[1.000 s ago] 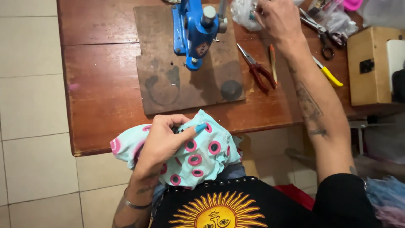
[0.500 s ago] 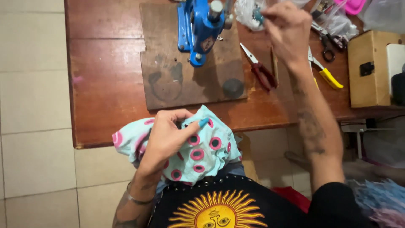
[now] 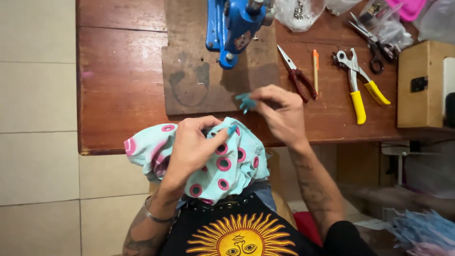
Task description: Attaching metal grommets to a piece of fabric using a hand press and pliers
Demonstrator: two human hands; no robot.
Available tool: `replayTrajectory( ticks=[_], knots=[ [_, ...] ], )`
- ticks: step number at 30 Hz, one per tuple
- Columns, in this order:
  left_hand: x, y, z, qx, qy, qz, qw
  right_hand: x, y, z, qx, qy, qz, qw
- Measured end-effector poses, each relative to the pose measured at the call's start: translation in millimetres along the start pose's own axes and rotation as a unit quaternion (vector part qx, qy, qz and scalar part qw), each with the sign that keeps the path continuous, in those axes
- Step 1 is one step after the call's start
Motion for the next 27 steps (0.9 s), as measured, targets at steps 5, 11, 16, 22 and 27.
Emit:
replayTrajectory(
  ticks=[5, 11, 16, 22, 27],
  knots=[
    [-0.7, 4.4, 1.6, 0.021, -0.016, 0.003, 1.0, -16.1, 24.3, 14.5, -0.013, -0.124, -0.029, 0.992],
    [-5.7, 8.5, 0.5, -0.018, -0.037, 0.05, 0.998, -32.8, 43.4, 26.7, -0.081, -0.239, 0.024, 0.967],
    [-9.5, 11.8, -0.8, -0.027, -0.072, 0.081, 0.994, -41.4, 48.2, 25.7, -0.166, -0.367, 0.022, 0.915],
    [-11.2, 17.3, 3.7, -0.056, -0.086, 0.118, 0.988, -49.2, 49.1, 11.6, -0.236, -0.462, 0.005, 0.855],
    [-12.5, 21.5, 9.3, -0.102, -0.109, 0.147, 0.978, -47.8, 51.4, 19.8, -0.286, -0.489, 0.005, 0.824]
  ],
)
Point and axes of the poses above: each hand's wrist, its own y-axis away from the middle knuckle, its own x-axis out of the back of the hand, z = x × y, the point moved 4 cm from there along -y, towards the middle knuckle, and after that the axes turned 6 degrees about -x, right-handed, at the moved point
